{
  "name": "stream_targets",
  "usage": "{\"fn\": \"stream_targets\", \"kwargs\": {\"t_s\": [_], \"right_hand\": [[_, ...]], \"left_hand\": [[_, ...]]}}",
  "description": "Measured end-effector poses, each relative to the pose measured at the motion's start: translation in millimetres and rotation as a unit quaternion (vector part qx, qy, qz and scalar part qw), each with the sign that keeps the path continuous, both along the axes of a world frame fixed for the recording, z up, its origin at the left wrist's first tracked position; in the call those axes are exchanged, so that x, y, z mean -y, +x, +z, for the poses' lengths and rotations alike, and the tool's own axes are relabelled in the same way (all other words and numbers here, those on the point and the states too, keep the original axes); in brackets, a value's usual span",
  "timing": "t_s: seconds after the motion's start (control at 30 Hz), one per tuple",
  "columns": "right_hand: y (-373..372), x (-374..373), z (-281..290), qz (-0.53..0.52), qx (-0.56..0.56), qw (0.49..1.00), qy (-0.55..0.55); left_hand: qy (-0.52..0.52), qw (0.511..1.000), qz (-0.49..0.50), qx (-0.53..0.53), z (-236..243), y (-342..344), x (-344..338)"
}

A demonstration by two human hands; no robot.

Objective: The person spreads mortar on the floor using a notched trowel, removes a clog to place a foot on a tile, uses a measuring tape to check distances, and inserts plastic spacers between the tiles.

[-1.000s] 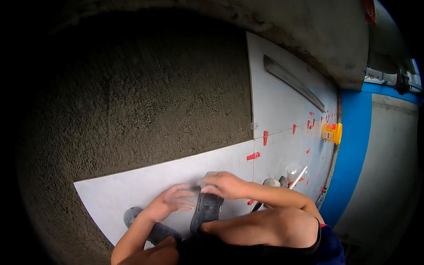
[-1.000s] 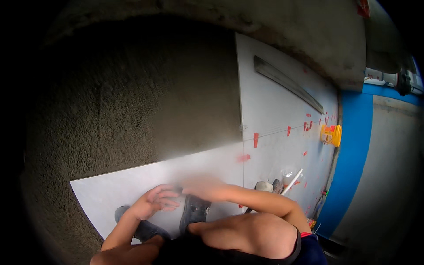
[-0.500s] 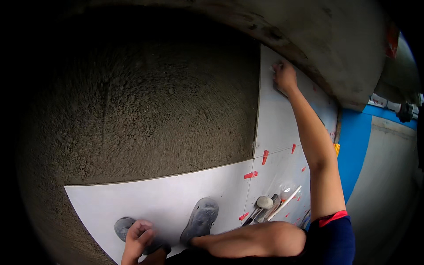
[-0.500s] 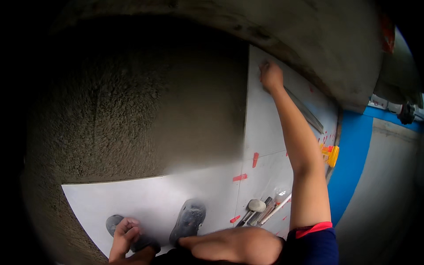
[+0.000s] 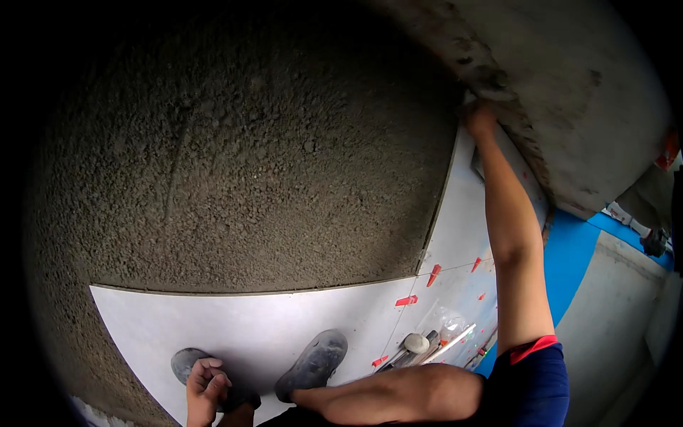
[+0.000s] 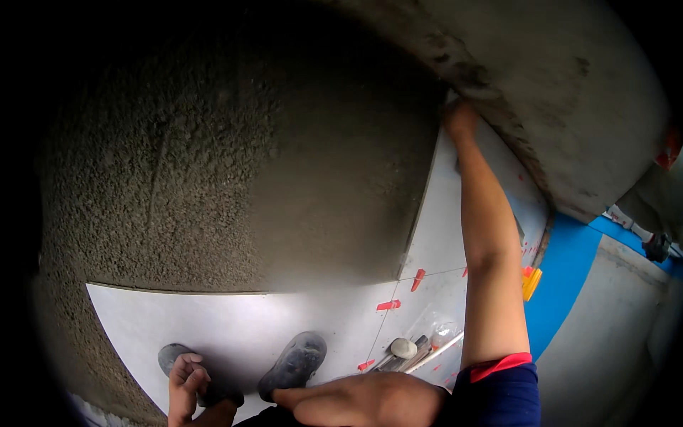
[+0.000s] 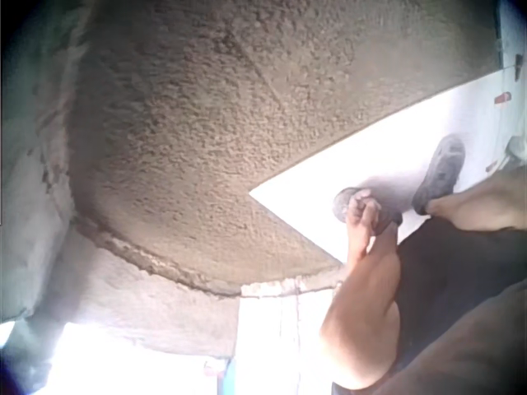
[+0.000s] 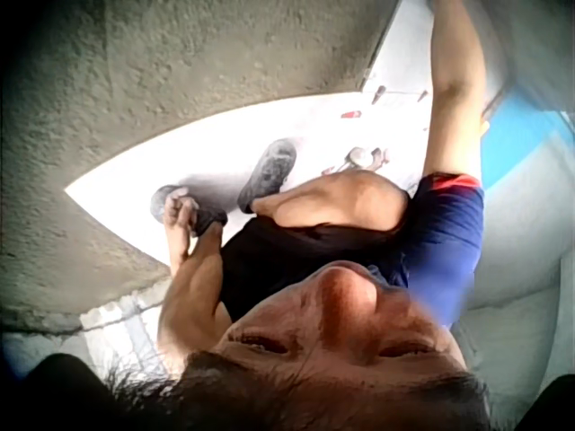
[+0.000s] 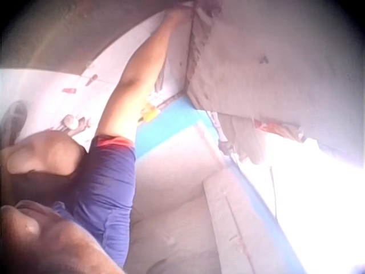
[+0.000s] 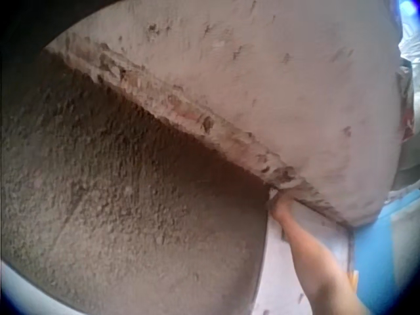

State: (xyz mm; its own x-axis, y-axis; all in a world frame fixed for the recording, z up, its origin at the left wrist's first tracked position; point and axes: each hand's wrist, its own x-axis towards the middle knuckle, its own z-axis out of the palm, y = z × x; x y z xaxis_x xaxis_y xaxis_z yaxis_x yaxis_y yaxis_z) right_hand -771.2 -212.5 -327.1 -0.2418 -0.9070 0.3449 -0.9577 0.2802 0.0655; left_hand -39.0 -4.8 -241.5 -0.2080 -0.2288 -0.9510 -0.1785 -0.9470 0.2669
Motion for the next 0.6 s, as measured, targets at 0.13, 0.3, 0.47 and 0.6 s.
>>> {"fn": "stream_targets", "kwargs": {"t_s": [0.13, 0.3, 0.47, 0.6], "right_hand": [[-26, 4, -17, -0.119, -0.062, 0.986, 0.098], [-97, -15, -47, 0.047, -0.114, 0.990, 0.064], [-96, -34, -19, -0.015, -0.107, 0.992, 0.067], [39, -36, 38, -0.230, 0.250, 0.937, 0.082]], "left_hand": [[0.001, 1.000, 0.002, -0.011, 4, -5, 8], [0.014, 0.999, -0.014, -0.040, 2, -3, 14], [-0.006, 0.993, -0.092, -0.075, 5, 5, 29], [-0.026, 0.994, -0.069, -0.085, 15, 11, 24]]}}
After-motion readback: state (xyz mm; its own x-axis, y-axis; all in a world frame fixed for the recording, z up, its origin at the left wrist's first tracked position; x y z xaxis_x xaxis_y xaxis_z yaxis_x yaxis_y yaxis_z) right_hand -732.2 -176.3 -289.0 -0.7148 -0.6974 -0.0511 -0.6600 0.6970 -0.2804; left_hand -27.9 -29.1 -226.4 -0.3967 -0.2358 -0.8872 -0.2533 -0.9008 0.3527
